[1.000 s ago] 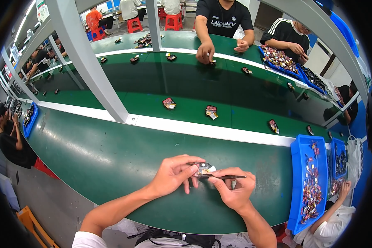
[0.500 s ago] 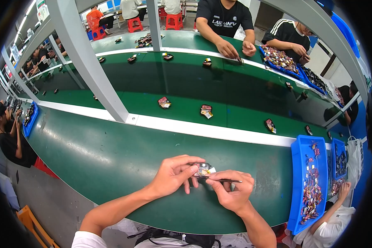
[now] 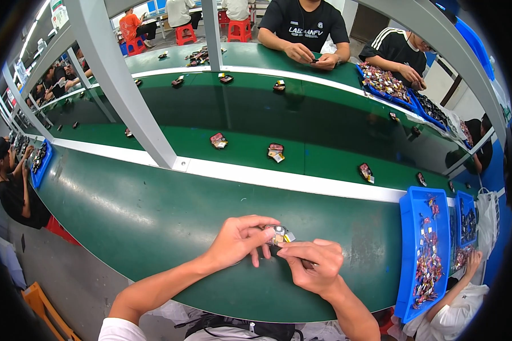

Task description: The recorder is assembling small electronic components on a production line using tweezers.

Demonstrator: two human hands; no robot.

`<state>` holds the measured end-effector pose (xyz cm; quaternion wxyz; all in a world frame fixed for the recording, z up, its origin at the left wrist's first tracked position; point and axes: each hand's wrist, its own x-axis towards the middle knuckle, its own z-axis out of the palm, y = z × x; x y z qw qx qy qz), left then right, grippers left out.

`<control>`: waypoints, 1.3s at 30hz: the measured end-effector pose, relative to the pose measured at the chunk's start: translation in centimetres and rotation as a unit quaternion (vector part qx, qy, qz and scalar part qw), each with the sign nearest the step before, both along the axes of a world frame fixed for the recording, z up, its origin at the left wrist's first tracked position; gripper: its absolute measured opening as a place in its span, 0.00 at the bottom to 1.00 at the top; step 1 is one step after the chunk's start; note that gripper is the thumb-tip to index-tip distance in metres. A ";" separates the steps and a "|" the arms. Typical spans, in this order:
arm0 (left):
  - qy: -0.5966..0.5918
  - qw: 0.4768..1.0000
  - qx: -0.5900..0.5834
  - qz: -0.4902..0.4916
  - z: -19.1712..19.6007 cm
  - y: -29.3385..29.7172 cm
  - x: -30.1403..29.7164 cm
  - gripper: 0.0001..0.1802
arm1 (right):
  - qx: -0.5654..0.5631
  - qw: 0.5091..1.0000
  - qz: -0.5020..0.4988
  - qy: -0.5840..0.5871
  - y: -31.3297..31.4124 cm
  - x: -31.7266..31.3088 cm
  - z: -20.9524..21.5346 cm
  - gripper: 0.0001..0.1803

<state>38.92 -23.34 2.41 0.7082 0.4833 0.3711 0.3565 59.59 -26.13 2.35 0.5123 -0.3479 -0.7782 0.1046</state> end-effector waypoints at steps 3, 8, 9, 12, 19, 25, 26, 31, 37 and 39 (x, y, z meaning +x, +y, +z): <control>0.030 0.999 0.027 0.015 -0.1 -0.2 0.4 0.18 | 0.005 1.000 -0.002 -0.005 0.0 0.0 -0.1 0.08; 0.045 0.997 0.042 0.040 -0.5 -0.4 0.7 0.17 | 0.013 1.000 -0.001 -0.012 0.0 0.0 -0.5 0.09; 0.049 0.997 0.042 0.046 -0.7 -0.4 0.8 0.16 | 0.014 1.000 0.002 -0.017 0.0 -0.1 -0.5 0.09; 0.050 0.996 0.040 0.054 -0.9 -0.4 0.8 0.15 | 0.013 1.000 0.006 -0.026 0.0 0.0 -0.8 0.09; 0.054 0.997 0.026 0.054 -1.2 -0.3 0.7 0.13 | 0.002 0.999 0.013 -0.031 -0.2 0.0 -1.0 0.09; 0.090 0.994 0.043 0.042 -1.0 0.1 0.7 0.11 | -0.001 1.000 0.018 -0.009 0.1 -0.3 -1.1 0.08; 0.089 0.993 0.056 0.054 -1.3 0.6 0.6 0.11 | 0.002 1.000 0.017 -0.006 0.2 -0.4 -1.0 0.08; 0.110 0.973 0.107 0.174 0.2 7.1 0.2 0.13 | 0.021 0.997 -0.054 0.049 0.7 1.1 -0.1 0.10; 0.194 0.910 0.168 0.326 -0.5 18.9 -4.5 0.15 | 0.024 0.997 -0.047 0.050 1.0 0.2 -0.2 0.11; 0.565 0.657 0.382 0.322 -1.5 20.4 -5.1 0.14 | 0.029 0.997 -0.057 0.037 0.9 0.1 -0.4 0.10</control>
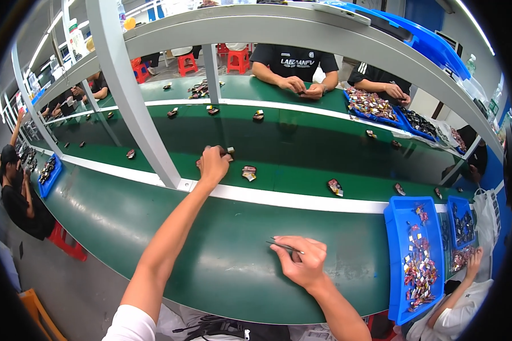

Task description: The recorder is assembling small electronic components on a production line using tweezers.

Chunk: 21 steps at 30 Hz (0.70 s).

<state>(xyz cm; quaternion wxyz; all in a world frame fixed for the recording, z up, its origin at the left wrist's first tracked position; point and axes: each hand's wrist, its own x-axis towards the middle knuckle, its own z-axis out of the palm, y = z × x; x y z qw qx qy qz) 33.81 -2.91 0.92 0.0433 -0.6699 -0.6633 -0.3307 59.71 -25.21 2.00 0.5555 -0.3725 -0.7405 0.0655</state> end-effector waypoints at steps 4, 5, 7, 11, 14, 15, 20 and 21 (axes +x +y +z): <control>0.011 0.999 0.046 0.019 1.4 -0.7 2.5 0.11 | 0.005 1.000 0.000 -0.008 0.1 0.6 -0.3 0.10; -0.007 0.994 0.095 -0.054 1.7 -1.0 2.9 0.10 | 0.010 1.000 -0.003 -0.014 0.1 0.7 -0.2 0.10; -0.006 0.990 0.035 -0.134 2.0 -0.6 3.1 0.09 | 0.016 1.000 -0.001 -0.019 0.1 0.7 -0.2 0.10; -0.006 0.976 -0.115 -0.184 2.5 -0.6 4.4 0.08 | 0.019 1.000 -0.003 -0.017 0.1 1.0 -0.4 0.10; -0.004 0.975 -0.150 -0.164 2.4 -0.8 4.1 0.11 | 0.016 1.000 -0.007 -0.016 0.0 1.0 -0.5 0.10; 0.014 0.978 -0.138 -0.153 2.1 -0.8 3.9 0.10 | 0.013 1.000 -0.008 -0.018 0.0 1.0 -0.6 0.10; -0.023 0.978 -0.169 -0.117 1.7 -0.4 2.2 0.06 | 0.005 1.000 0.003 -0.021 -0.1 0.8 -0.6 0.10; -0.042 0.978 -0.165 -0.122 1.6 -0.4 1.7 0.05 | 0.003 1.000 0.006 -0.022 -0.1 0.8 -0.6 0.10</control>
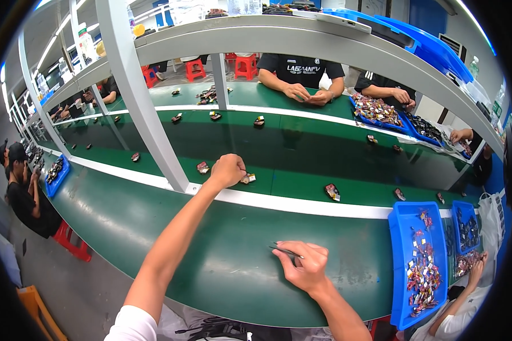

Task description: The recorder is assembling small electronic components on a production line using tweezers.

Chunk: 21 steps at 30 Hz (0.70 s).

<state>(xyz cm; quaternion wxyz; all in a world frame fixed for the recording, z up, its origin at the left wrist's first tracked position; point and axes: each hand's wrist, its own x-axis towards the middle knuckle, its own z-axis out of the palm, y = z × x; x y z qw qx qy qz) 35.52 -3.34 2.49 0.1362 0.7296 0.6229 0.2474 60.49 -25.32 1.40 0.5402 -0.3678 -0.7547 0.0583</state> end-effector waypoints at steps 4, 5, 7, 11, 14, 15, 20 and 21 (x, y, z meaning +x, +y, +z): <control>-0.067 0.997 -0.040 0.009 -0.7 0.1 -1.7 0.05 | 0.004 1.000 0.001 -0.004 0.0 -0.1 0.3 0.11; -0.068 0.997 -0.039 0.010 -0.9 0.1 -2.1 0.05 | 0.003 1.000 0.001 -0.007 0.0 -0.1 0.3 0.11; -0.080 0.995 -0.049 0.035 -0.8 -0.1 -2.4 0.07 | 0.001 1.000 0.001 -0.009 0.0 -0.2 0.3 0.11; -0.084 0.995 -0.041 0.028 0.6 -2.3 -2.1 0.06 | -0.017 1.000 0.008 0.005 -0.1 -0.2 0.4 0.10; -0.097 0.995 -0.006 -0.006 1.5 -5.4 -1.3 0.06 | -0.061 0.997 0.010 0.035 -0.4 -0.1 0.7 0.10; -0.142 0.990 -0.011 -0.019 2.1 -7.2 -0.8 0.07 | -0.094 0.994 0.010 0.058 -0.5 -0.2 0.8 0.10; -0.280 0.951 -0.106 -0.078 2.7 -16.1 2.1 0.12 | -0.227 0.950 0.039 0.210 -0.5 0.2 0.5 0.07; -0.321 0.934 -0.142 -0.070 2.9 -17.5 2.8 0.12 | -0.271 0.918 0.066 0.282 -0.5 0.2 0.7 0.06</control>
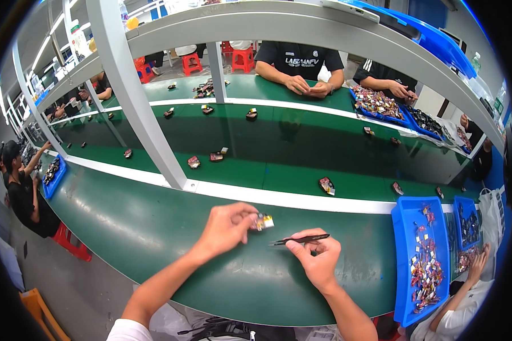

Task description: The recorder is assembling small electronic components on a production line using tweezers.

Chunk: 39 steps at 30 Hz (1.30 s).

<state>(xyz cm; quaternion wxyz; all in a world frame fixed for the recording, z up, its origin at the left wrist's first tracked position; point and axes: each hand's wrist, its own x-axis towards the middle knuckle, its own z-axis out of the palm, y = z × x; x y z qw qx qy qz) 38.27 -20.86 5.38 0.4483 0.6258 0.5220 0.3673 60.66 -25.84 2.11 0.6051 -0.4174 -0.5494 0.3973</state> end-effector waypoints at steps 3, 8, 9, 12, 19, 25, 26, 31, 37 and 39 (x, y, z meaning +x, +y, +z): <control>-0.057 0.998 -0.032 -0.010 -0.6 -2.2 1.4 0.12 | -0.027 0.999 0.021 0.037 0.0 0.3 0.3 0.06; -0.144 0.989 -0.009 -0.013 -2.5 -3.6 2.4 0.10 | -0.022 0.999 0.005 0.028 -0.2 -0.1 -0.1 0.06; -0.143 0.990 -0.006 -0.013 -2.6 -3.8 2.5 0.10 | -0.014 1.000 -0.004 0.001 -0.2 0.0 -0.2 0.06; -0.150 0.989 -0.002 0.000 -3.2 -3.9 2.6 0.10 | -0.007 0.999 -0.015 -0.033 -0.3 -0.1 -0.2 0.06; -0.173 0.985 -0.003 0.018 -3.2 -4.3 2.6 0.10 | 0.005 0.994 -0.031 -0.101 -0.4 -0.6 -0.7 0.08; -0.194 0.980 -0.018 0.030 -3.2 -4.3 2.6 0.10 | 0.009 0.992 -0.049 -0.115 -0.4 -0.6 -0.7 0.08; -0.195 0.980 -0.014 0.032 -3.3 -4.3 2.7 0.10 | 0.009 0.992 -0.049 -0.115 -0.4 -0.7 -0.7 0.08; -0.191 0.981 -0.013 0.031 -3.3 -4.3 2.6 0.10 | 0.001 0.991 -0.056 -0.119 -0.4 -0.7 -0.8 0.08; -0.192 0.981 -0.020 0.028 -3.3 -4.4 2.6 0.11 | 0.005 0.991 -0.069 -0.112 -0.4 -1.1 -0.6 0.07; -0.190 0.981 -0.016 0.030 -3.3 -4.4 2.5 0.11 | 0.004 0.991 -0.068 -0.119 -0.4 -1.0 -0.7 0.07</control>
